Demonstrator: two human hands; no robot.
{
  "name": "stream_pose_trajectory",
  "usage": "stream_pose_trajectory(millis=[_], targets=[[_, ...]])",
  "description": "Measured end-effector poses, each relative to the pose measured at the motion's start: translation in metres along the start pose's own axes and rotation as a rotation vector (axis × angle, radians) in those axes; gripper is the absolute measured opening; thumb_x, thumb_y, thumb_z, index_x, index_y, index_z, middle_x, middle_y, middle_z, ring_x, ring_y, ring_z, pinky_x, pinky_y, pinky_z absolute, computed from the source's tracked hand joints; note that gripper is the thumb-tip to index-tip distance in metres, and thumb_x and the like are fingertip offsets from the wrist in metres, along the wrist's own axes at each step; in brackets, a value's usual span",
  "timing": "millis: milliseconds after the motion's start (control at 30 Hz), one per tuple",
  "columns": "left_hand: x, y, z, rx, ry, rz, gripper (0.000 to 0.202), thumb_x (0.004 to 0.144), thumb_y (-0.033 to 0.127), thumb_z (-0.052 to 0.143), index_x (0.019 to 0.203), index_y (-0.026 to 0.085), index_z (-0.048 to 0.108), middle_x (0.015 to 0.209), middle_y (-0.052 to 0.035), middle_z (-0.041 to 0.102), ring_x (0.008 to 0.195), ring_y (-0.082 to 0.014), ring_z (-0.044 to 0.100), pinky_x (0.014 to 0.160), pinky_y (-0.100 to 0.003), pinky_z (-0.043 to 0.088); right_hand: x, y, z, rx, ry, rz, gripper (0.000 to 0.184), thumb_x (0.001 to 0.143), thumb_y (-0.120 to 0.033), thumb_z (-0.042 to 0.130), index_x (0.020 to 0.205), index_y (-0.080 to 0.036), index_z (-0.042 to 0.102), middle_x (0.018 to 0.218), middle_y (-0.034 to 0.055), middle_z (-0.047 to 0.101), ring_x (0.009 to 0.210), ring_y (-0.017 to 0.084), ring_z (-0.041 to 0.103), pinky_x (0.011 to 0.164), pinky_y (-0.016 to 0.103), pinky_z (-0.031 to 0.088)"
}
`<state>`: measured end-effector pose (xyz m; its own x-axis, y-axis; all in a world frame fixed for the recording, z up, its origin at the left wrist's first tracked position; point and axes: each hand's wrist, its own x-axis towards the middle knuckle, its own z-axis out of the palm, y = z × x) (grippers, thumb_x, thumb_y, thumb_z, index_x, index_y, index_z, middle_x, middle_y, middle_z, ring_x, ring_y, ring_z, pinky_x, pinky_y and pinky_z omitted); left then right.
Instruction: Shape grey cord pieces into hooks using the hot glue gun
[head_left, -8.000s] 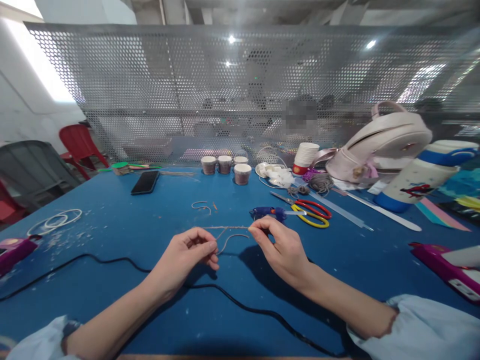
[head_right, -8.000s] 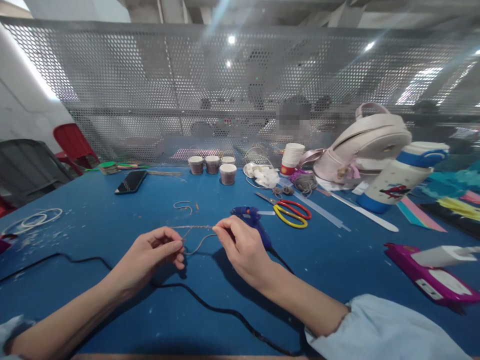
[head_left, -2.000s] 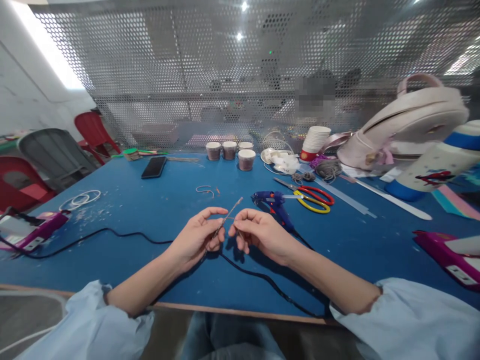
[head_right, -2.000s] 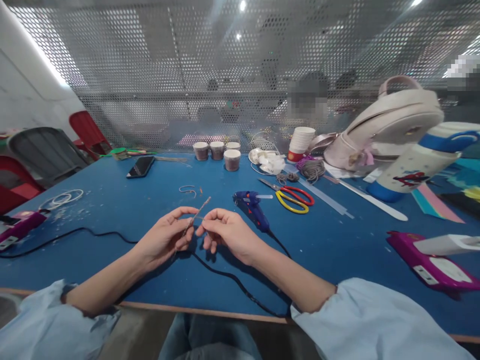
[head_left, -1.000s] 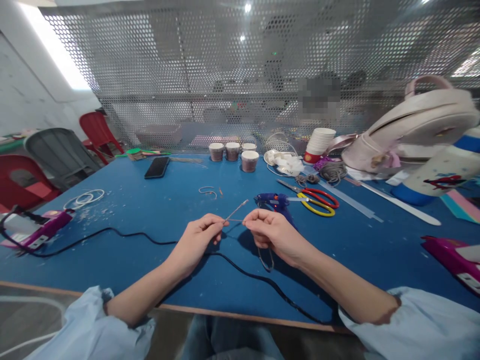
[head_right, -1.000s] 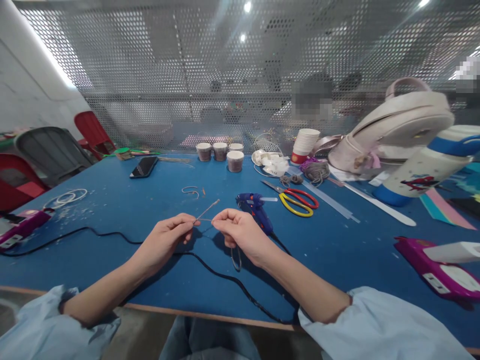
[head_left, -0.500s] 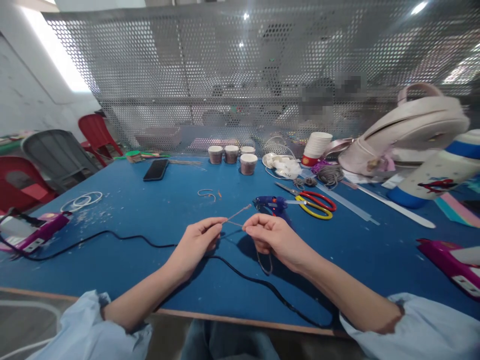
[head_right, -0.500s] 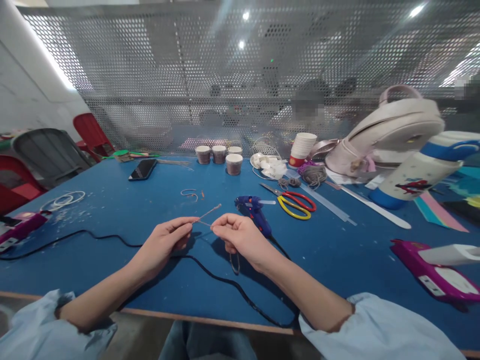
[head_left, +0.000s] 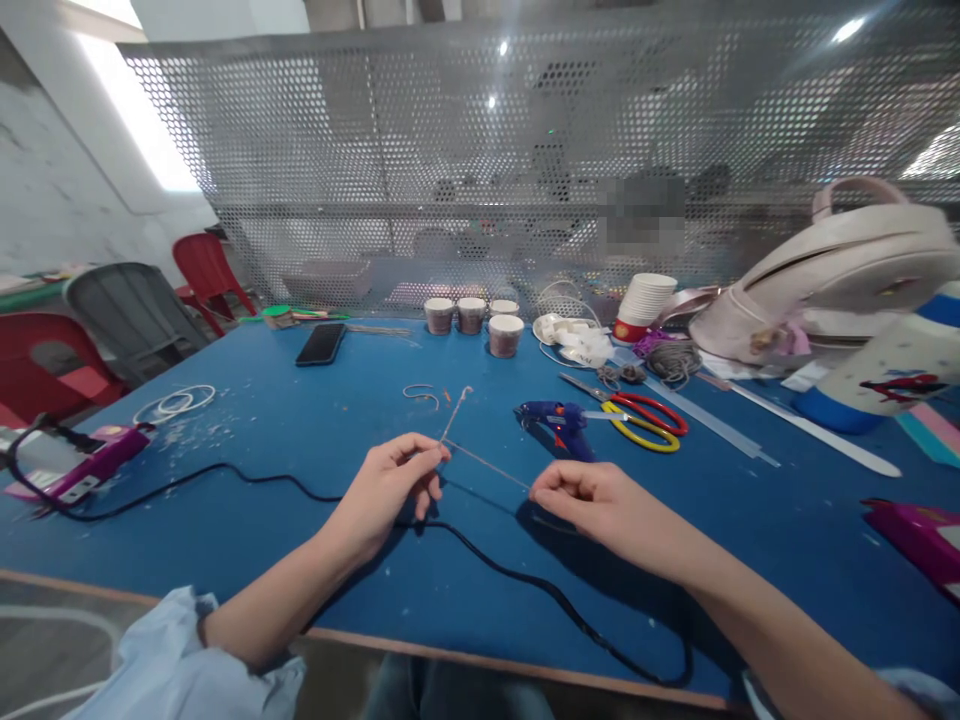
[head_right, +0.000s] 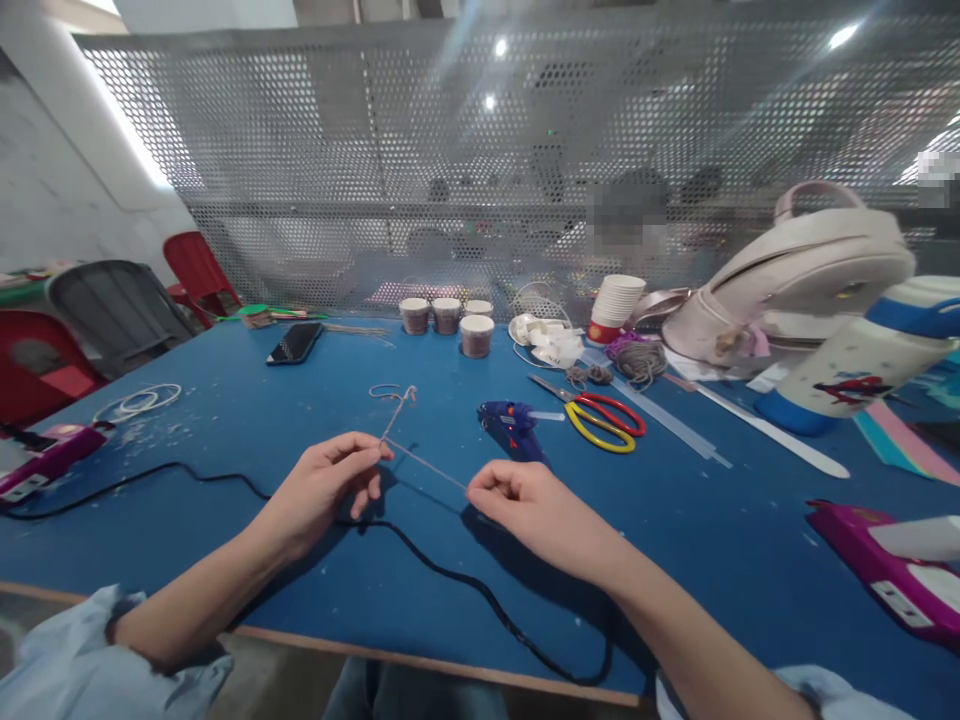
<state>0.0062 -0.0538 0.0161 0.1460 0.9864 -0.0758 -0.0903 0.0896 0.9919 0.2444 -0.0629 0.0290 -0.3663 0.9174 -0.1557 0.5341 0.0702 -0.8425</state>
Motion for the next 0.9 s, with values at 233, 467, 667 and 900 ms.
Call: stream_pose_trajectory(millis=[233,467,667,900], targets=[[-0.004,0.01,-0.009,-0.247,-0.178,-0.12,0.012,0.072,0.018,0.065,0.064,0.009,0.064,0.102,-0.0153,0.067,0.048,-0.0077,0.06,0.035,-0.015,0.042,-0.015,0.025,-0.025,-0.174,0.006,0.087,0.034,0.084,-0.047,0.048,0.077,-0.019,0.065,0.061,-0.0013,0.049,0.054,0.011,0.038,0.048,0.023,0.029],[-0.012,0.016,-0.004,-0.487,-0.26,-0.145,0.008,0.066,0.014,0.07,0.06,0.01,0.067,0.083,-0.008,0.07,0.071,-0.0152,0.069,0.064,-0.016,0.055,-0.019,0.027,-0.026,-0.287,-0.097,0.032,0.036,0.085,-0.045,0.045,0.078,-0.018,0.067,0.074,0.0022,0.063,0.067,0.016,0.053,0.061,0.026,0.039],[-0.003,0.013,-0.004,-0.274,-0.138,-0.112,0.009,0.069,0.018,0.07,0.064,0.011,0.067,0.08,-0.0063,0.07,0.075,-0.0161,0.068,0.075,-0.023,0.054,-0.015,0.028,-0.059,-0.462,0.158,0.04,0.035,0.083,-0.051,0.047,0.082,-0.022,0.067,0.081,0.0028,0.067,0.072,0.019,0.059,0.065,0.028,0.042],[0.02,0.002,0.001,0.066,-0.053,-0.059,0.016,0.073,0.028,0.067,0.074,0.012,0.066,0.076,-0.0063,0.069,0.074,-0.0167,0.066,0.078,-0.033,0.051,0.043,0.039,-0.045,-0.328,0.24,0.043,0.031,0.075,-0.045,0.056,0.085,-0.016,0.064,0.072,0.0039,0.065,0.065,0.019,0.058,0.058,0.028,0.042]])
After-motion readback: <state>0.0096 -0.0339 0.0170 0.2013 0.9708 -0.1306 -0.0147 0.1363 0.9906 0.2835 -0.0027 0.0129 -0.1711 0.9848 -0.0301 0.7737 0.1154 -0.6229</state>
